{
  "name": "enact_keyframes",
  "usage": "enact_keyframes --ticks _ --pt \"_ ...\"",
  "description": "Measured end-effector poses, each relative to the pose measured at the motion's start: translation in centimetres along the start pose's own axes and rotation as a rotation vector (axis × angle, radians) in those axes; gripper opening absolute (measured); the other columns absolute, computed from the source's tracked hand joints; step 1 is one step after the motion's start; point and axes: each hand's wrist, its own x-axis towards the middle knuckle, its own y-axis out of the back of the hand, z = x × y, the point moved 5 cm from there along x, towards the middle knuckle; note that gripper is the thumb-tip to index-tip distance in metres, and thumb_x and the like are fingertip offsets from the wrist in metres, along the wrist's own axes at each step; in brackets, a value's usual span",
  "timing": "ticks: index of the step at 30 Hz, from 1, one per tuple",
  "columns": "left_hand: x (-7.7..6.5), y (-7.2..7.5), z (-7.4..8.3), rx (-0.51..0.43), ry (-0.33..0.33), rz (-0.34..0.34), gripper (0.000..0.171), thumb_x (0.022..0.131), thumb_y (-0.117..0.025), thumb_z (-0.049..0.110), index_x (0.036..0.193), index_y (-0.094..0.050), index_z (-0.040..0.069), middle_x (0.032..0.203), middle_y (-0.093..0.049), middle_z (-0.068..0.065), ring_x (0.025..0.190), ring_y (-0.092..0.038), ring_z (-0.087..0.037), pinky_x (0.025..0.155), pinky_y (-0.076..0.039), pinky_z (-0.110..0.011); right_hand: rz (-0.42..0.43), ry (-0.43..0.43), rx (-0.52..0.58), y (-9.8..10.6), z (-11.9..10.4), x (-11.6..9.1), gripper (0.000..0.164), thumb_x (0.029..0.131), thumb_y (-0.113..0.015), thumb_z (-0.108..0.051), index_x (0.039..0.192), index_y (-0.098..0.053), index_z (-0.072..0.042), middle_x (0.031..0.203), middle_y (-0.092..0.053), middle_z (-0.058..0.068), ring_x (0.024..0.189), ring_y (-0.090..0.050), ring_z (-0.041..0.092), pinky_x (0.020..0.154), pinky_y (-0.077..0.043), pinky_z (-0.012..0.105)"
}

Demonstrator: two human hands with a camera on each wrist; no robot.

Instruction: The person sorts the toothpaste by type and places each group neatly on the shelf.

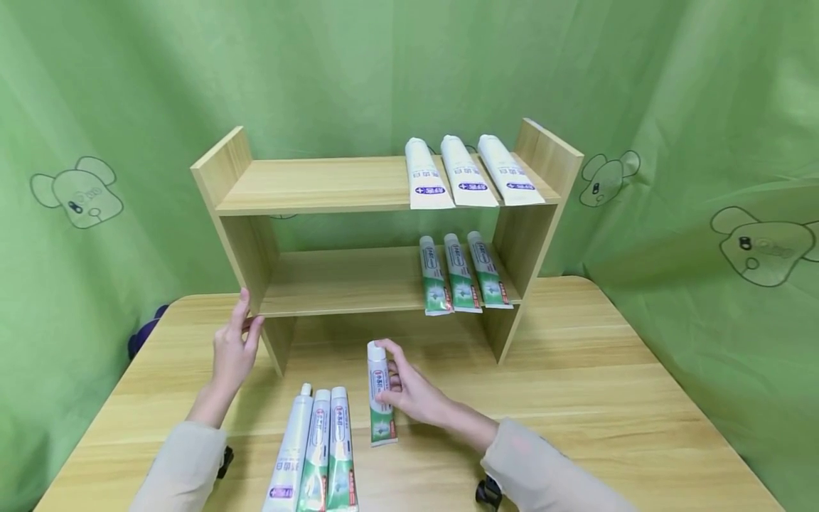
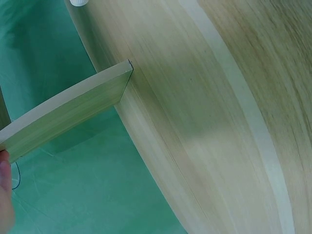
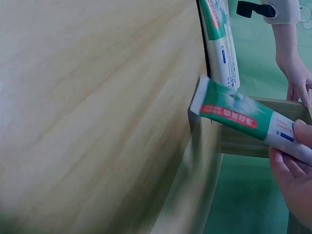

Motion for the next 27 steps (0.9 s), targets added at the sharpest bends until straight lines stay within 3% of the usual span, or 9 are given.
enact_keyframes --ticks 6,13,23,27 --pt "0.0 0.04 -0.03 0.004 -0.004 0.001 0.071 0.083 -0.058 -0.009 0.142 -0.028 0.016 0.106 -0.053 -0.038 0.065 -0.062 -0.045 0.056 -0.056 -0.048 0.083 0.121 -0.145 0.41 -0.73 -0.37 0.073 0.081 -0.061 0.008 0.134 -0.015 -0.012 0.112 -0.053 0.028 0.094 -0.061 0.034 0.081 -0.056 0.024" --pt "0.16 0.05 0.01 0.003 -0.004 -0.001 0.075 0.08 -0.059 -0.012 0.143 -0.027 0.016 0.101 -0.056 -0.038 0.063 -0.062 -0.045 0.055 -0.056 -0.049 0.099 0.245 -0.283 0.49 -0.87 -0.69 0.068 0.082 -0.062 0.004 0.132 -0.017 -0.007 0.115 -0.052 0.028 0.099 -0.06 0.034 0.088 -0.054 0.029" --pt "0.24 -0.03 -0.07 0.002 -0.004 -0.003 0.079 0.077 -0.06 -0.016 0.142 -0.028 0.015 0.101 -0.055 -0.039 0.063 -0.062 -0.045 0.055 -0.056 -0.048 0.099 0.238 -0.369 0.27 -0.27 -0.84 0.081 0.084 -0.063 -0.002 0.143 -0.008 -0.01 0.115 -0.051 0.025 0.091 -0.06 0.029 0.078 -0.057 0.03" --pt "0.13 -0.05 -0.15 0.005 0.004 -0.008 0.079 0.076 -0.06 -0.016 0.142 -0.028 0.014 0.102 -0.055 -0.039 0.064 -0.062 -0.045 0.056 -0.056 -0.049 0.059 0.192 -0.336 0.1 -0.13 -0.75 0.088 0.084 -0.062 0.001 0.146 0.001 -0.009 0.123 -0.045 0.029 0.095 -0.059 0.031 0.08 -0.057 0.027"
